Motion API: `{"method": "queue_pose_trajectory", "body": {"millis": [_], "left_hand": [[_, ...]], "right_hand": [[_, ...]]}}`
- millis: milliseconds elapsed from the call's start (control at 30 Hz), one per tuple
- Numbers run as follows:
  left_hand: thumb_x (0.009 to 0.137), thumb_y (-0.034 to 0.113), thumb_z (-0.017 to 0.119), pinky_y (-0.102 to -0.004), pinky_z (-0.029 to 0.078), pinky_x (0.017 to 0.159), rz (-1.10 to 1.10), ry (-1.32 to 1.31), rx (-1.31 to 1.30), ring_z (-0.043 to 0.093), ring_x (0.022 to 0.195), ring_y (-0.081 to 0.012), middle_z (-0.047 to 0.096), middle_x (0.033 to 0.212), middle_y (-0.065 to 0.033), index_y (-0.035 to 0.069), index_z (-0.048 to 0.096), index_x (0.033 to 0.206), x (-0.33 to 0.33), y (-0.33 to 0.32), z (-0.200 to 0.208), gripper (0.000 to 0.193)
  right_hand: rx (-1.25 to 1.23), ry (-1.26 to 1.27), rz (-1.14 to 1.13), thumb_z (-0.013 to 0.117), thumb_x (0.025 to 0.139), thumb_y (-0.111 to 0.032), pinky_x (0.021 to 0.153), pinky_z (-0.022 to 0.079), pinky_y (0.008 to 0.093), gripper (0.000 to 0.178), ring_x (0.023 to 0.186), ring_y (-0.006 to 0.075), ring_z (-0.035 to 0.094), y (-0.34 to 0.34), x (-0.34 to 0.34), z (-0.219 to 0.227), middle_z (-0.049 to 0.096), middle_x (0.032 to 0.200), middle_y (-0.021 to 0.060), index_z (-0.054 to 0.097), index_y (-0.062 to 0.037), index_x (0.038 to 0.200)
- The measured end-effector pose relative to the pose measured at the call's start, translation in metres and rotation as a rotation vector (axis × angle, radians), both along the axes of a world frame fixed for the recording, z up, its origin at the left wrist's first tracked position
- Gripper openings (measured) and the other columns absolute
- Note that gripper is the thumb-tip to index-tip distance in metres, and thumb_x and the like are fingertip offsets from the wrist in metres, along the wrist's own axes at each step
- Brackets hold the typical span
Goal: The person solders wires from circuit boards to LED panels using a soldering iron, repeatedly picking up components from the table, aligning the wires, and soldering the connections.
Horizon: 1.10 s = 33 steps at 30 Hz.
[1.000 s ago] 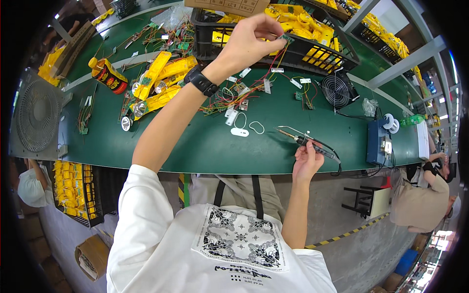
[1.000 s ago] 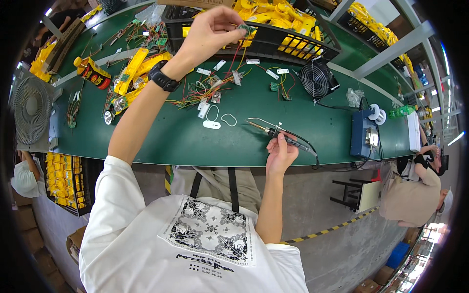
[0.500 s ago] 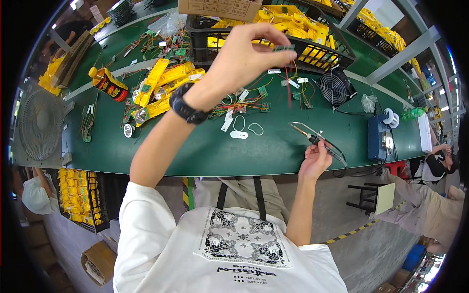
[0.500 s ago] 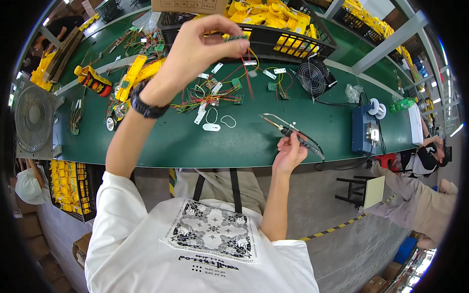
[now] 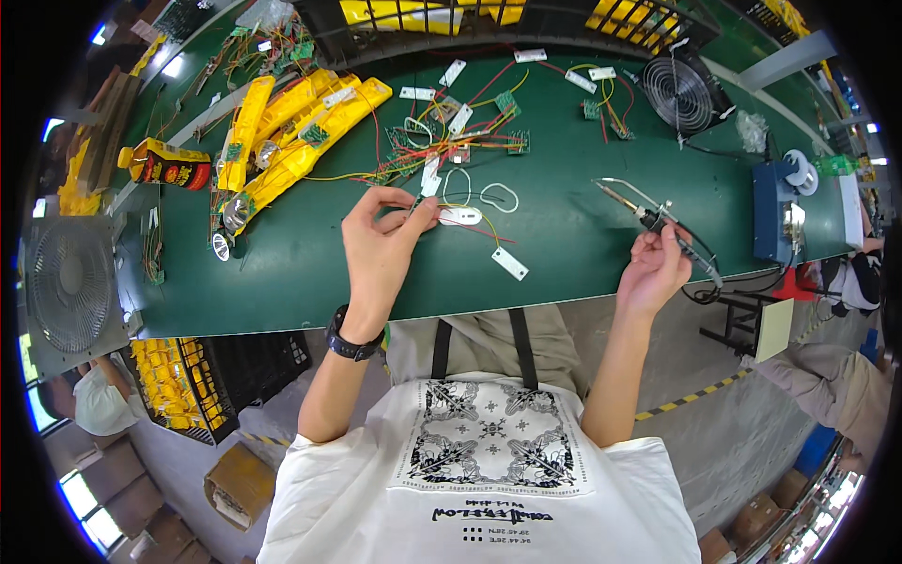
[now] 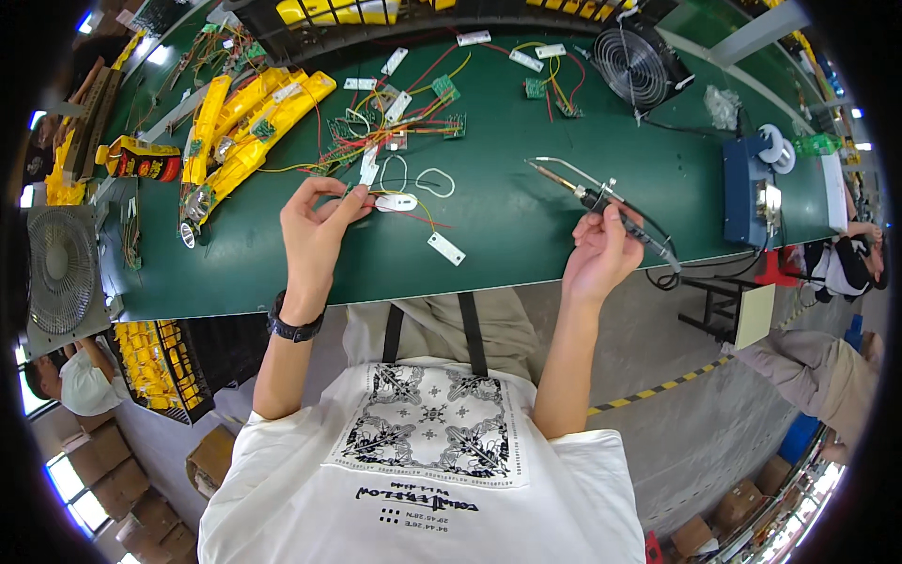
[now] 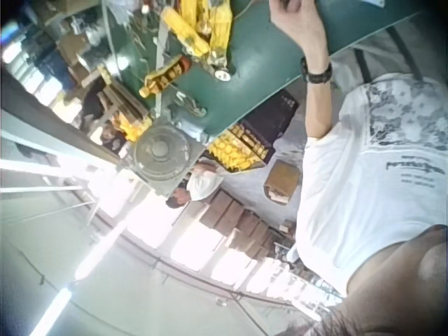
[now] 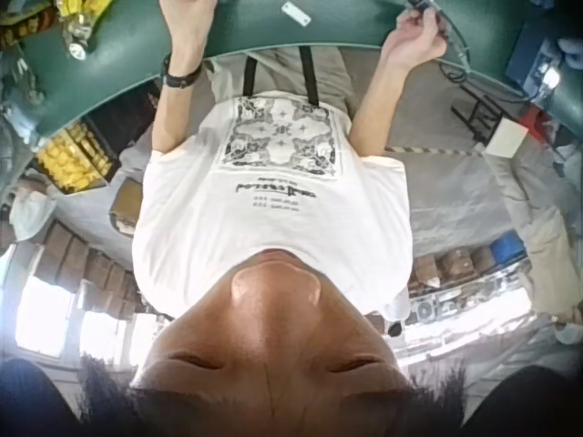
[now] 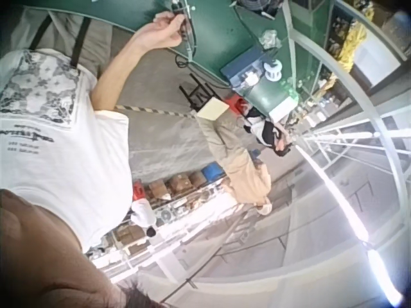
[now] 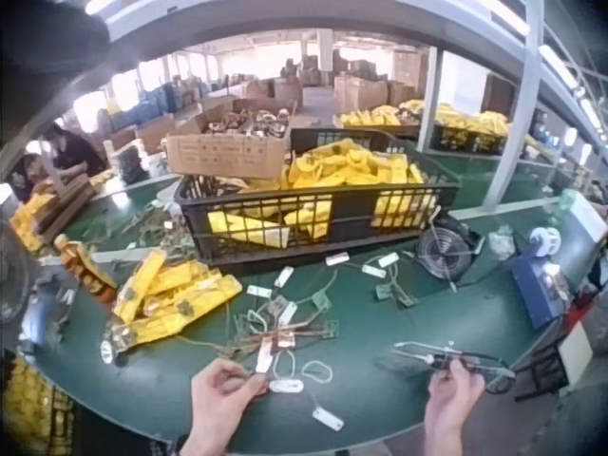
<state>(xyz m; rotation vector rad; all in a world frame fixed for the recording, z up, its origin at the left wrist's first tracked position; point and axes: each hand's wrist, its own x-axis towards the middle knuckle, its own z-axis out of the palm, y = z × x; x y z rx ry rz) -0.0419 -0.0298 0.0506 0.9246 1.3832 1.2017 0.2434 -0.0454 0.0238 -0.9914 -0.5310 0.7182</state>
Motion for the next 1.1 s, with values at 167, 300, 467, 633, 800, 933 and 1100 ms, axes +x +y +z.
{"method": "queue_pose_trajectory", "body": {"millis": [167, 300, 467, 633, 800, 933, 1100], "left_hand": [[0.071, 0.011, 0.078, -0.0283, 0.049, 0.066, -0.050, 0.512, 0.074, 0.061, 0.081, -0.0169, 0.064, 0.089, -0.0067, 0.000, 0.059, 0.092, -0.012, -0.005, 0.001, 0.031], [0.068, 0.004, 0.074, -0.0370, 0.043, 0.080, -0.151, 1.073, 0.549, 0.057, 0.092, -0.0283, 0.061, 0.095, -0.0058, 0.007, 0.063, 0.089, -0.003, -0.001, 0.016, 0.024], [0.066, 0.007, 0.075, -0.0352, 0.043, 0.077, -0.777, 0.933, 0.779, 0.057, 0.088, -0.0243, 0.061, 0.091, -0.0045, 0.006, 0.063, 0.081, -0.001, 0.018, 0.006, 0.020], [0.067, 0.011, 0.075, -0.0358, 0.044, 0.075, -1.101, 0.776, 0.671, 0.056, 0.087, -0.0258, 0.059, 0.092, -0.0066, 0.004, 0.063, 0.083, -0.012, 0.042, 0.011, 0.021], [0.070, 0.011, 0.073, -0.0353, 0.043, 0.072, -1.157, 0.833, 0.696, 0.055, 0.085, -0.0255, 0.058, 0.091, -0.0065, 0.004, 0.063, 0.085, -0.016, 0.046, -0.004, 0.019], [0.067, 0.007, 0.074, -0.0338, 0.042, 0.065, -1.014, 0.752, 0.799, 0.055, 0.075, -0.0232, 0.059, 0.085, -0.0056, 0.005, 0.065, 0.083, -0.017, 0.041, -0.020, 0.018], [0.062, 0.004, 0.074, -0.0329, 0.040, 0.059, -0.833, 0.662, 0.776, 0.054, 0.065, -0.0206, 0.060, 0.078, -0.0035, 0.007, 0.069, 0.081, -0.018, 0.033, -0.032, 0.019]], "right_hand": [[-0.010, -0.005, 0.012, 0.058, 0.088, -0.010, 0.048, 0.037, 0.0244, 0.017, 0.056, 0.0137, 0.051, 0.000, 0.004, -0.004, 0.055, 0.069, 0.0076, 0.056, 0.0025, 0.100], [-0.001, -0.031, 0.000, 0.058, 0.088, -0.008, 0.049, 0.040, 0.0251, 0.018, 0.061, 0.0138, 0.053, 0.000, 0.007, -0.012, 0.056, 0.075, 0.0077, 0.056, 0.0029, 0.101], [0.018, -0.054, 0.018, 0.058, 0.088, -0.008, 0.049, 0.041, 0.0258, 0.020, 0.061, 0.0145, 0.053, 0.000, 0.006, -0.009, 0.057, 0.077, 0.0087, 0.056, 0.0052, 0.102], [0.000, -0.103, 0.016, 0.057, 0.088, -0.009, 0.048, 0.040, 0.0255, 0.021, 0.061, 0.0149, 0.053, 0.001, 0.006, -0.010, 0.057, 0.076, 0.0097, 0.057, 0.0059, 0.102], [0.029, -0.112, 0.060, 0.054, 0.088, -0.007, 0.049, 0.041, 0.0270, 0.020, 0.063, 0.0160, 0.053, -0.001, 0.012, -0.014, 0.059, 0.081, 0.0117, 0.057, 0.0069, 0.103], [0.059, -0.142, 0.081, 0.052, 0.089, -0.006, 0.048, 0.042, 0.0280, 0.021, 0.066, 0.0174, 0.054, -0.004, 0.013, -0.016, 0.059, 0.091, 0.0151, 0.055, 0.0083, 0.104], [0.033, -0.176, 0.029, 0.057, 0.087, -0.010, 0.043, 0.046, 0.0261, 0.028, 0.063, 0.0192, 0.057, -0.015, -0.016, -0.006, 0.054, 0.098, 0.0197, 0.048, 0.0092, 0.105]]}}
